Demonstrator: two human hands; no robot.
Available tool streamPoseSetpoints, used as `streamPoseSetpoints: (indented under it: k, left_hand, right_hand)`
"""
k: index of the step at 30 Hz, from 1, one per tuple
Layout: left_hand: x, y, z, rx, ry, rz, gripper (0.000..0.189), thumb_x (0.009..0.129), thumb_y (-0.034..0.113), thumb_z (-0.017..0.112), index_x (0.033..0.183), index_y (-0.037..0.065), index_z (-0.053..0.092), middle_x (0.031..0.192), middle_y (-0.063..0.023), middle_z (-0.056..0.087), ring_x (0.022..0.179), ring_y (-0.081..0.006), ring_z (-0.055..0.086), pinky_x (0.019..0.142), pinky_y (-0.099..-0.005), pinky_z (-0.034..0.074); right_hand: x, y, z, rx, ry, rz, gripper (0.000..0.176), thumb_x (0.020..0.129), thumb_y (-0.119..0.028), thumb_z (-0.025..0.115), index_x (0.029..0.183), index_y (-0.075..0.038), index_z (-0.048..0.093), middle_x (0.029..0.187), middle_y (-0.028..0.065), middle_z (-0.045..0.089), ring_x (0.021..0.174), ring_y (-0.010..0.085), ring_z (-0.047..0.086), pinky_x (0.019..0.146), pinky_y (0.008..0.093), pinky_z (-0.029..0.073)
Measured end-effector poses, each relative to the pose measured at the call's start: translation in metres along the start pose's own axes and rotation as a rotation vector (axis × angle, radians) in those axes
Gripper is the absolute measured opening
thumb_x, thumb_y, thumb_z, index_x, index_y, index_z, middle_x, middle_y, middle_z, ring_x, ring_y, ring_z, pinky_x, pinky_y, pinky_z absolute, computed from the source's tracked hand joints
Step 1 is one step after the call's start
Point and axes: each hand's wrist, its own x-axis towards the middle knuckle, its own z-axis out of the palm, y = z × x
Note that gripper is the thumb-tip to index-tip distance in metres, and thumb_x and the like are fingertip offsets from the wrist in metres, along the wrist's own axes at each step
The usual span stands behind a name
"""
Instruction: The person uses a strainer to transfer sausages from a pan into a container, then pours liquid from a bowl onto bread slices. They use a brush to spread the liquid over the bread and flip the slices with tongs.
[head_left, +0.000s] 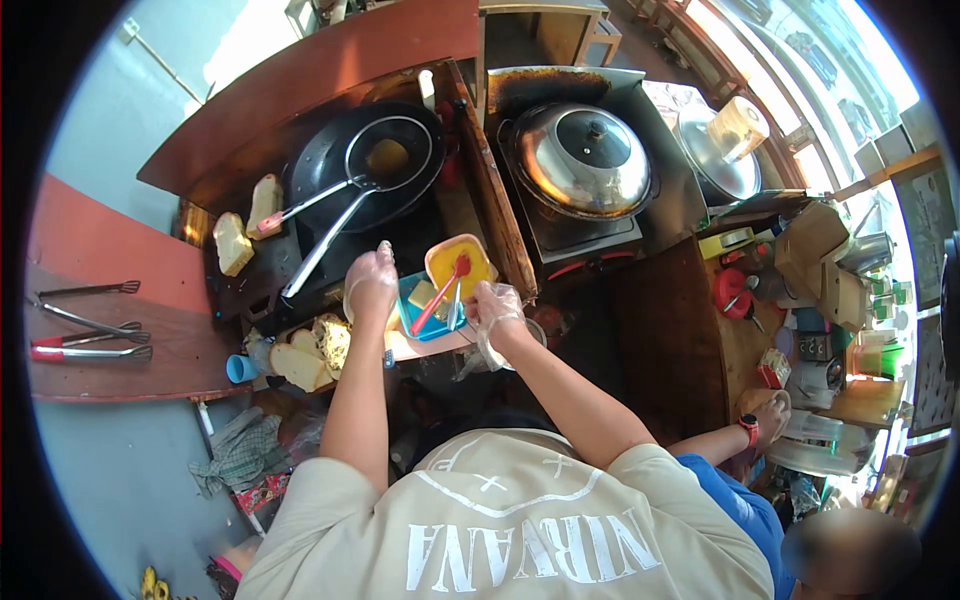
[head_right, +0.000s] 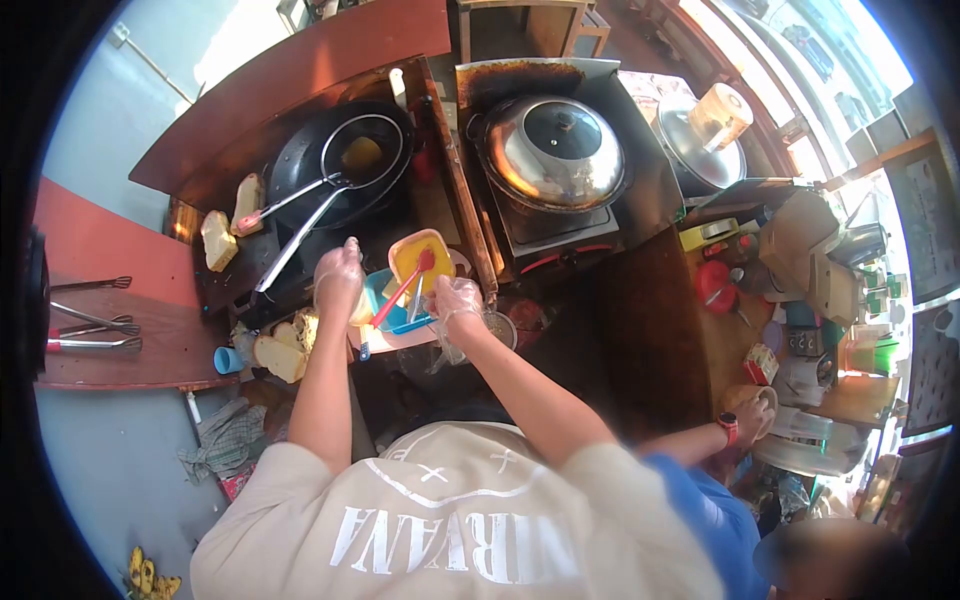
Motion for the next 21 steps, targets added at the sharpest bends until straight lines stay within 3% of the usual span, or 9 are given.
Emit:
streamPoseSetpoints:
  k: [2,3,4,5,7,8,13,15,21]
  left_hand:
    - [-0.046,0.01,-0.04,-0.437,-0.138,-0.085,0.042,0.093,0.042,0.063,0.099,0.001,0.071,0.09,-0.0168,0.073,0.082,-0.0316,0.07,0.073,-0.0407,0.055]
    - [-0.074,0.023,-0.058,-0.541,-0.324,-0.294,0.049,0.091,0.047,0.064,0.098,-0.001,0.069,0.085,-0.0171,0.073,0.077,-0.0322,0.069,0.071,-0.0414,0.055]
    - [-0.088,-0.003,-0.047,-0.343,-0.232,0.15,0.049,0.088,0.047,0.07,0.098,-0.002,0.069,0.082,-0.0169,0.072,0.078,-0.0308,0.069,0.072,-0.0392,0.055]
    - [-0.113,0.014,-0.068,-0.39,-0.442,-0.159,0.039,0.087,0.038,0.073,0.098,0.0,0.072,0.085,-0.017,0.072,0.083,-0.0317,0.07,0.077,-0.0388,0.055]
    - [-0.131,-0.018,-0.06,-0.204,-0.141,0.058,0.025,0.083,0.02,0.076,0.097,-0.001,0.073,0.079,-0.0149,0.072,0.073,-0.0223,0.07,0.07,-0.0348,0.056]
    - [-0.142,-0.017,-0.076,-0.071,-0.055,0.033,0.022,0.085,0.022,0.073,0.097,0.004,0.075,0.086,-0.0166,0.073,0.081,-0.0296,0.07,0.076,-0.039,0.055]
    - [-0.175,-0.054,-0.111,0.135,0.023,-0.018,0.023,0.091,0.026,0.063,0.098,0.007,0.074,0.093,-0.0169,0.072,0.09,-0.0346,0.068,0.084,-0.0446,0.053]
    - [-0.182,-0.073,-0.12,0.206,-0.087,-0.042,0.027,0.094,0.029,0.06,0.097,0.005,0.07,0.098,-0.0178,0.071,0.093,-0.0336,0.069,0.083,-0.0445,0.054]
    - [-0.18,-0.167,-0.129,0.156,0.323,0.045,0.018,0.077,0.007,0.065,0.095,0.005,0.068,0.093,-0.015,0.067,0.088,-0.034,0.068,0.08,-0.0436,0.056]
  right_hand:
    - [-0.019,-0.002,0.007,-0.032,-0.022,-0.003,0.021,0.093,-0.012,0.055,0.076,0.0,0.058,0.064,0.0067,0.055,0.051,0.0139,0.052,0.047,0.0287,0.04]
    - [-0.027,0.0,0.011,-0.069,-0.038,0.0,0.021,0.092,-0.012,0.056,0.076,0.0,0.059,0.064,0.0067,0.056,0.051,0.0137,0.053,0.047,0.0282,0.042]
    - [-0.03,0.003,0.016,-0.188,-0.024,-0.004,0.024,0.093,-0.015,0.058,0.076,0.001,0.061,0.063,0.0076,0.057,0.05,0.0148,0.055,0.046,0.029,0.044]
    - [-0.039,0.003,0.022,-0.202,-0.051,0.005,0.024,0.093,-0.015,0.058,0.076,0.001,0.061,0.063,0.0076,0.057,0.05,0.0148,0.055,0.046,0.029,0.044]
    - [-0.056,0.0,0.036,-0.444,-0.117,-0.001,0.025,0.094,-0.016,0.058,0.078,0.003,0.063,0.064,0.0093,0.059,0.05,0.0153,0.055,0.045,0.0293,0.043]
    - [-0.06,0.002,0.042,-0.509,-0.157,0.045,0.025,0.094,-0.016,0.058,0.081,0.004,0.064,0.066,0.0102,0.061,0.05,0.0155,0.055,0.045,0.0299,0.043]
    - [-0.08,0.024,0.091,-0.658,-0.351,0.065,0.027,0.092,-0.018,0.058,0.078,0.005,0.065,0.061,0.0089,0.061,0.048,0.0156,0.056,0.045,0.0293,0.044]
    - [-0.081,0.034,0.114,-0.766,-0.415,0.054,0.028,0.092,-0.017,0.057,0.077,0.005,0.065,0.061,0.009,0.06,0.047,0.0151,0.055,0.044,0.0286,0.044]
    - [-0.078,0.071,0.188,-0.863,-0.573,0.038,0.026,0.091,-0.015,0.057,0.075,0.004,0.065,0.061,0.0097,0.062,0.047,0.0156,0.057,0.044,0.0287,0.045]
